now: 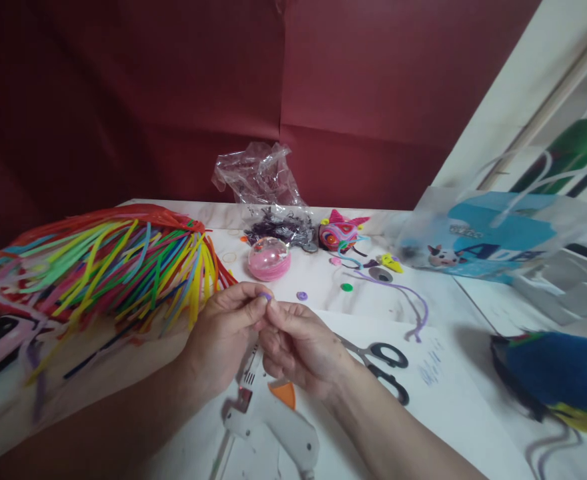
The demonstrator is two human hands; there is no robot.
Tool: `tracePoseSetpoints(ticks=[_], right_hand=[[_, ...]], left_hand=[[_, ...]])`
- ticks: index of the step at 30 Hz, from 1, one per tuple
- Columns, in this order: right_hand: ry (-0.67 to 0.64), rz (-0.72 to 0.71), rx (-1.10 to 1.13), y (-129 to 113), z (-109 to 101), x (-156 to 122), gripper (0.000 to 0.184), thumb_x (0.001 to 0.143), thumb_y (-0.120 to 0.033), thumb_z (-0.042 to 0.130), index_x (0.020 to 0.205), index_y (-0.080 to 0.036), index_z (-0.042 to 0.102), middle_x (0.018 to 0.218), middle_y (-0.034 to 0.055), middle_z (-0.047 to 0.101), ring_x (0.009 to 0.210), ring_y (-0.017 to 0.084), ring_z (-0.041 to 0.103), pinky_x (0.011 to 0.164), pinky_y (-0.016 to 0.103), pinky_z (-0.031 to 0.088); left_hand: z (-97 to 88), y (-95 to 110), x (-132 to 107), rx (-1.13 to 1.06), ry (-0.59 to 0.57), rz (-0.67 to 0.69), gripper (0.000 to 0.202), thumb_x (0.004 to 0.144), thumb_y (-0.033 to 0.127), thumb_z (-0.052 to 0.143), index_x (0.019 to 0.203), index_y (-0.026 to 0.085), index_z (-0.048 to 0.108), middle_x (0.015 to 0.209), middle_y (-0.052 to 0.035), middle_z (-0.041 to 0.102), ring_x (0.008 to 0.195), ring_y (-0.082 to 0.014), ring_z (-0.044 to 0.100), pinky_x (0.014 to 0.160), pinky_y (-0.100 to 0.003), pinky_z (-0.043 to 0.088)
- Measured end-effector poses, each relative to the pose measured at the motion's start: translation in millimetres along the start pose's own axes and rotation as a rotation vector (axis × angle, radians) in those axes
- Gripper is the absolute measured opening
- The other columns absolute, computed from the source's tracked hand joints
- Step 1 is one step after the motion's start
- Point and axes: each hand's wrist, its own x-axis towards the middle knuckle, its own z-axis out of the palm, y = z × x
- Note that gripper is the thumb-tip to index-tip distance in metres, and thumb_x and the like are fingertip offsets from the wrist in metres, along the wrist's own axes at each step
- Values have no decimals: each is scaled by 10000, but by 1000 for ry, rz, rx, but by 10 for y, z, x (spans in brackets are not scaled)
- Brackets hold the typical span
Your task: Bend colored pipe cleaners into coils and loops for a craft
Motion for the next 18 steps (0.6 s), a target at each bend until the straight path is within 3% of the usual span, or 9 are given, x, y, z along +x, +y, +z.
tracePoseSetpoints(ticks=[12,18], right_hand=[[63,-54,-110,109,4,-37,443,651,-543,651,500,-131,594,275,-59,427,211,25,278,271,151,326],[94,-93,-110,-72,38,-48,265,660,-366,716,592,-144,589,364,-79,463,257,5,244,306,136,322]], left_hand=[[79,32,-134,-85,-19,-120,138,664,293,628,696,159,616,400,51,475,325,-82,422,349,-197,338],[61,61,-99,-85,23,-88,76,626,201,648,648,131,629,525,2,567,504,-120,542,493,-240,436]])
